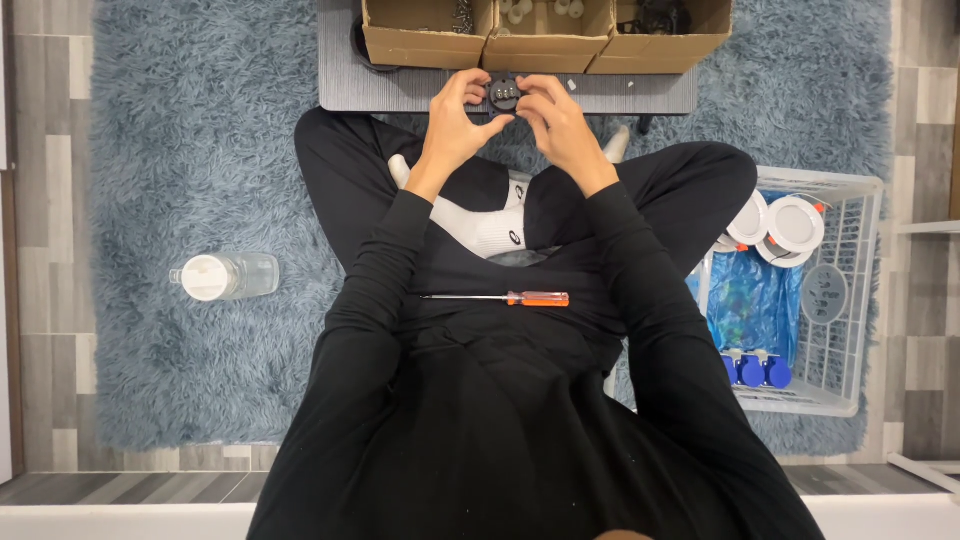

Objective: Assembling electrical box components by hand and using a screwdriver

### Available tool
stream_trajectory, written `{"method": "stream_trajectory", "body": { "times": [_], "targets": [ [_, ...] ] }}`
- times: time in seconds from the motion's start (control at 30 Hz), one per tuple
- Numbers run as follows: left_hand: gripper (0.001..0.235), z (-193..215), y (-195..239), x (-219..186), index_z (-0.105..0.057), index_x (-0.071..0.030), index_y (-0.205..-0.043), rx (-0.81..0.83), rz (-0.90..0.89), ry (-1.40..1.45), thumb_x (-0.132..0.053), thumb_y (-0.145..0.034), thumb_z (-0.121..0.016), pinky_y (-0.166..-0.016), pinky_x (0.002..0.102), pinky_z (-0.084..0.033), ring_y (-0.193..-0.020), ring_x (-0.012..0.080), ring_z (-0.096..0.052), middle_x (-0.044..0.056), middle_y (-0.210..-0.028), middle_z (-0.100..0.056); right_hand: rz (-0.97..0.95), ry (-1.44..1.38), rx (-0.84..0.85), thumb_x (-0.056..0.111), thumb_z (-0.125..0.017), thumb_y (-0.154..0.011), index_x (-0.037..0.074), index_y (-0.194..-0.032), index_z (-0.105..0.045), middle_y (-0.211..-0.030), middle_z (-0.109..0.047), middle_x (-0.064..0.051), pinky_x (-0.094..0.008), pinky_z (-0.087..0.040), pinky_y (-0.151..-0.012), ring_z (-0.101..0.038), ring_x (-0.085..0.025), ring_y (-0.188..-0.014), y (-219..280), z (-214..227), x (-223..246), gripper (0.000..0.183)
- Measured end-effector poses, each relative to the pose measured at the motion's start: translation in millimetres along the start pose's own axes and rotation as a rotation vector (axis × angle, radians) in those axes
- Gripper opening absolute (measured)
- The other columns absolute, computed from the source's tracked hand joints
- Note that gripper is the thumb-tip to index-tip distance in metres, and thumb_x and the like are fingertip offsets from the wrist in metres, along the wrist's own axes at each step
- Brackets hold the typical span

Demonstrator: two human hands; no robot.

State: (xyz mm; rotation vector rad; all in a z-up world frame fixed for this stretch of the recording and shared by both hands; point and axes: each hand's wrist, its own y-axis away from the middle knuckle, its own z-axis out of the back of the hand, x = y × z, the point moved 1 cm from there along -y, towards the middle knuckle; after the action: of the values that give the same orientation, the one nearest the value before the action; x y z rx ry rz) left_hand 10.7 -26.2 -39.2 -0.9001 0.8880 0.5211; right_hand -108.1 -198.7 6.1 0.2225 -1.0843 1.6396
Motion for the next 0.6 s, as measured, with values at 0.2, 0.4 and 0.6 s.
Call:
{"method": "stream_trajectory", "body": {
  "times": [0.2, 0.4, 0.6],
  "targets": [
    [0.067, -1, 0, 1, -0.062, 0.000, -0.129, 0.002, 0.017, -0.006, -0.009, -0.075, -0.101, -0.091, 0.032, -0.061, -0.099, 0.0210, -0.072, 0.012, -0.121, -0.073, 0.033, 0.032, -0.011, -0.016, -0.075, -0.096, -0.009, -0.103, -0.070, -0.143, -0.060, -0.016, -0.039, -0.060, -0.095, -0.074, -0.030, -0.112, 3, 1, 0, 0.012],
    [0.068, 2, 0, -6, -0.062, 0.000, -0.132, 0.008, 0.009, 0.007, -0.006, -0.074, -0.097, -0.092, 0.033, -0.063, -0.101, 0.0224, -0.074, 0.013, -0.123, -0.073, -0.033, 0.006, 0.011, -0.012, -0.078, -0.094, -0.009, -0.103, -0.076, -0.142, -0.066, -0.016, -0.039, -0.061, -0.105, -0.074, -0.033, -0.120, 6, 10, 10, 0.010],
    [0.068, 17, 3, -46, -0.058, -0.003, -0.135, 0.023, -0.110, 0.133, 0.003, -0.077, -0.095, -0.105, 0.039, -0.065, -0.114, 0.0278, -0.075, 0.012, -0.129, -0.067, -0.292, -0.526, -0.153, -0.008, -0.062, -0.110, -0.004, -0.125, -0.064, -0.123, -0.070, -0.015, -0.034, -0.063, -0.099, -0.075, -0.025, -0.112, 12, 16, -8, 0.016]
  ]
}}
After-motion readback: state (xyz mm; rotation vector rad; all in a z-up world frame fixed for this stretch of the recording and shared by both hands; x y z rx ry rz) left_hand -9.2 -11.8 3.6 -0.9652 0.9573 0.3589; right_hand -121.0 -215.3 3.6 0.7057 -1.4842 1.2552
